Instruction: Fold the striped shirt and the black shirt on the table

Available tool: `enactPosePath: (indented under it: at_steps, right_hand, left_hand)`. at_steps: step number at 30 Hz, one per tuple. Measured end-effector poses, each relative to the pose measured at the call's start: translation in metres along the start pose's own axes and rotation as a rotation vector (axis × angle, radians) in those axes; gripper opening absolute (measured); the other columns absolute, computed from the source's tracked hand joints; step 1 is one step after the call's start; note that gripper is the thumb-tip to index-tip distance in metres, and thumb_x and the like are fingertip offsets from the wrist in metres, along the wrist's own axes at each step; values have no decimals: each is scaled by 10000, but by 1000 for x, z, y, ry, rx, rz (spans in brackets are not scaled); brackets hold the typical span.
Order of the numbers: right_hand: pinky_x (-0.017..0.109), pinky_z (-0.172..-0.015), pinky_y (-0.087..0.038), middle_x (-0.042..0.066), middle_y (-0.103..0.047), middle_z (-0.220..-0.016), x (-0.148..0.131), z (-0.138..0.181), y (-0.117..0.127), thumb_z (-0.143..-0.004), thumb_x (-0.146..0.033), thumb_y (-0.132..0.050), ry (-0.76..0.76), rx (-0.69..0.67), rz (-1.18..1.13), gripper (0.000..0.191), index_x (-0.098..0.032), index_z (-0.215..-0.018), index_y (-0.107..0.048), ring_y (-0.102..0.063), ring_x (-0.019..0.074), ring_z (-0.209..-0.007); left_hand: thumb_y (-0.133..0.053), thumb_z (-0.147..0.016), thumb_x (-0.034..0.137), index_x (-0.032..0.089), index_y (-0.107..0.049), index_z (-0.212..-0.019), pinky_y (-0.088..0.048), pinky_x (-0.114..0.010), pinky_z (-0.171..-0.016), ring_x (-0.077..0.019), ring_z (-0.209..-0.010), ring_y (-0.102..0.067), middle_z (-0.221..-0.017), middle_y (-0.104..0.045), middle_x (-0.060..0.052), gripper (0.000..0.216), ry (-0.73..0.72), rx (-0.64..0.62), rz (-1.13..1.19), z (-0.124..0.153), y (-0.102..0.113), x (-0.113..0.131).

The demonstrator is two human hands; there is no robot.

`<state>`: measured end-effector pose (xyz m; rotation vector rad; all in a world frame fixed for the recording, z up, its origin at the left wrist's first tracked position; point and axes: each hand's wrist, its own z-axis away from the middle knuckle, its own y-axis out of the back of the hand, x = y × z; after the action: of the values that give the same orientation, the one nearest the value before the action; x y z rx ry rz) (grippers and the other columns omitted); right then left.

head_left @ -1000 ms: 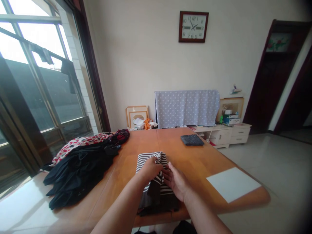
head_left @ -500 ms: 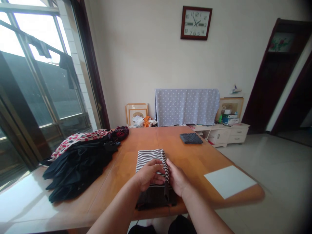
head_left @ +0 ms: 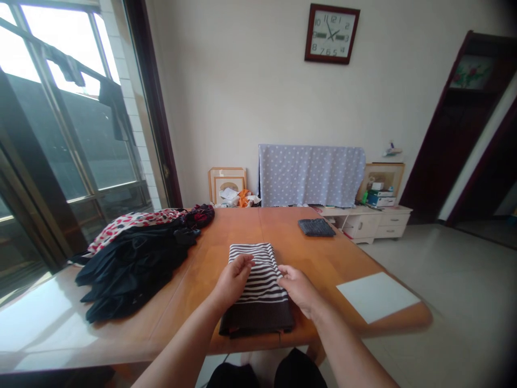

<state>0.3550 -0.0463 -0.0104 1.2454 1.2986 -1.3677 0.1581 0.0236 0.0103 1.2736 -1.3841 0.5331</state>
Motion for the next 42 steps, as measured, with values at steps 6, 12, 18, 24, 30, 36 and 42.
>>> enactPosePath:
  at_steps: [6,12,18,24,30,36,42]
  right_hand:
    - [231,-493,-421,-32,-650,-654,20,0,11,-702,-205,-691,-67,201,122,576,-181,-1268,-590,-566,131,-501]
    - [254,-543,-427,-10,-657,-679,25,-5,29,-760,-290,-660,7,225,480,489,-196,-1240,-637,-587,148,-546]
    - [306,-782,-480,64,-734,-954,15,-32,30,-790,-365,-635,200,291,497,293,-220,-1023,-739,-652,217,-871]
    - [255,-609,-443,24,-695,-721,6,-76,20,-807,-369,-553,142,280,550,227,-200,-780,-704,-614,176,-674]
    - [252,-538,-382,16,-633,-590,3,-123,13,-846,-473,-518,33,337,629,344,-205,-652,-610,-548,154,-532]
    - [268,-553,-322,41,-626,-591,13,-147,9,-831,-547,-566,22,370,792,440,-230,-529,-520,-555,181,-594]
    - [274,-596,-309,42,-685,-742,23,-148,7,-905,-422,-521,120,449,975,276,-247,-703,-585,-594,191,-711]
  left_hand:
    - [-474,-942,505,271,-499,-1426,-220,-471,-1195,-269,-1452,-306,-1540,-424,-55,538,-173,-204,-654,24,6,-11]
    - [-467,-942,517,289,-519,-1408,-270,-453,-1176,-268,-1434,-341,-1530,-439,-52,522,-213,-225,-711,27,12,-8]
    - [-434,-969,391,228,-673,-1157,-402,-341,-1060,-226,-1195,-563,-1247,-647,-83,344,-253,-44,-585,-2,22,-13]
    - [-427,-968,354,216,-680,-1068,-454,-297,-924,-204,-1047,-619,-1111,-673,-80,306,-159,62,-574,-39,23,-20]
    - [-436,-960,358,218,-638,-1147,-451,-315,-957,-210,-1105,-621,-1176,-677,-79,309,-128,129,-501,-50,16,-41]
    - [-419,-961,346,237,-588,-1196,-460,-348,-987,-210,-1133,-619,-1204,-678,-66,309,-74,236,-461,-52,32,-60]
    - [-389,-975,368,257,-580,-1269,-442,-341,-1033,-205,-1204,-591,-1287,-653,-60,368,-73,202,-544,-56,33,-59]
